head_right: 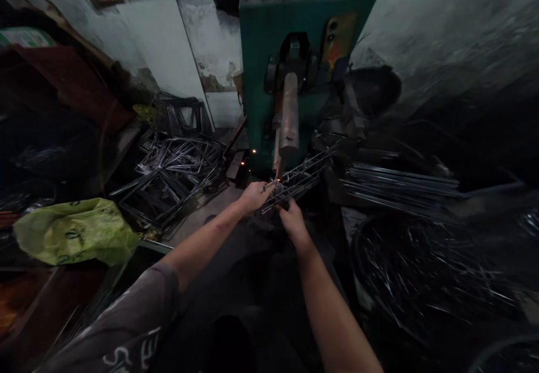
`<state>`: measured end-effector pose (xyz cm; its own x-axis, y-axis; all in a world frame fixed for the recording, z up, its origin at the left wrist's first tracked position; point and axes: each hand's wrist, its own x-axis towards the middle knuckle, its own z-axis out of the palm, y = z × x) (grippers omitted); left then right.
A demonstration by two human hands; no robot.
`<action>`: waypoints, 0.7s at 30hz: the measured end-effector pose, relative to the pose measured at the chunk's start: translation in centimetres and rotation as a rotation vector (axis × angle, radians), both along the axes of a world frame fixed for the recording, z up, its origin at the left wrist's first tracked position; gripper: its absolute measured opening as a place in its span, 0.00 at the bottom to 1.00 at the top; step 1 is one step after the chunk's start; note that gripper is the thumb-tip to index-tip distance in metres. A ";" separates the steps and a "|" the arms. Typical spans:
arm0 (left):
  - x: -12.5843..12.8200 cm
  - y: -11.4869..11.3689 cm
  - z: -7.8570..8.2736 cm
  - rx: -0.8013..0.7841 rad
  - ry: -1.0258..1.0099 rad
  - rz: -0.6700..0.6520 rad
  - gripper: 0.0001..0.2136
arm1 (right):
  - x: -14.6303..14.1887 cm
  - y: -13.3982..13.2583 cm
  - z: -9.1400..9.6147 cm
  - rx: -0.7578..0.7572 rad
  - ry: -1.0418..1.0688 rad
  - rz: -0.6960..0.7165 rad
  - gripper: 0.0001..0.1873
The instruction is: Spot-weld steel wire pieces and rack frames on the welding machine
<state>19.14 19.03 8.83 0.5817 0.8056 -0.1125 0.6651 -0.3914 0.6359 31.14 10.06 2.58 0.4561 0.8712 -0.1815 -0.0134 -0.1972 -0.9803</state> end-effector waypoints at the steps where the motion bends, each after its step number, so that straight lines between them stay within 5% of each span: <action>1: -0.1 0.0 0.0 -0.006 -0.018 -0.004 0.20 | -0.3 0.8 0.3 0.036 0.028 0.012 0.29; 6: -2.2 -0.4 -0.2 -0.239 -0.316 -0.068 0.19 | -0.6 2.9 0.8 0.087 0.055 -0.010 0.26; 12: -3.2 -1.2 -0.9 -0.485 -0.616 -0.058 0.26 | 0.5 -2.0 -0.4 0.032 -0.039 -0.217 0.21; 17: -1.9 -1.8 -1.3 -0.273 -0.650 0.115 0.24 | 0.4 -5.0 0.2 0.011 0.056 -0.241 0.24; 21: -2.2 -1.1 -1.2 0.006 -0.535 0.063 0.21 | 1.8 -5.2 0.0 -0.015 0.188 -0.269 0.25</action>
<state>16.90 17.92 7.67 0.5065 0.8407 0.1915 0.2709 -0.3661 0.8903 32.98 4.82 2.61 0.6271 0.7204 -0.2963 -0.2477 -0.1762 -0.9527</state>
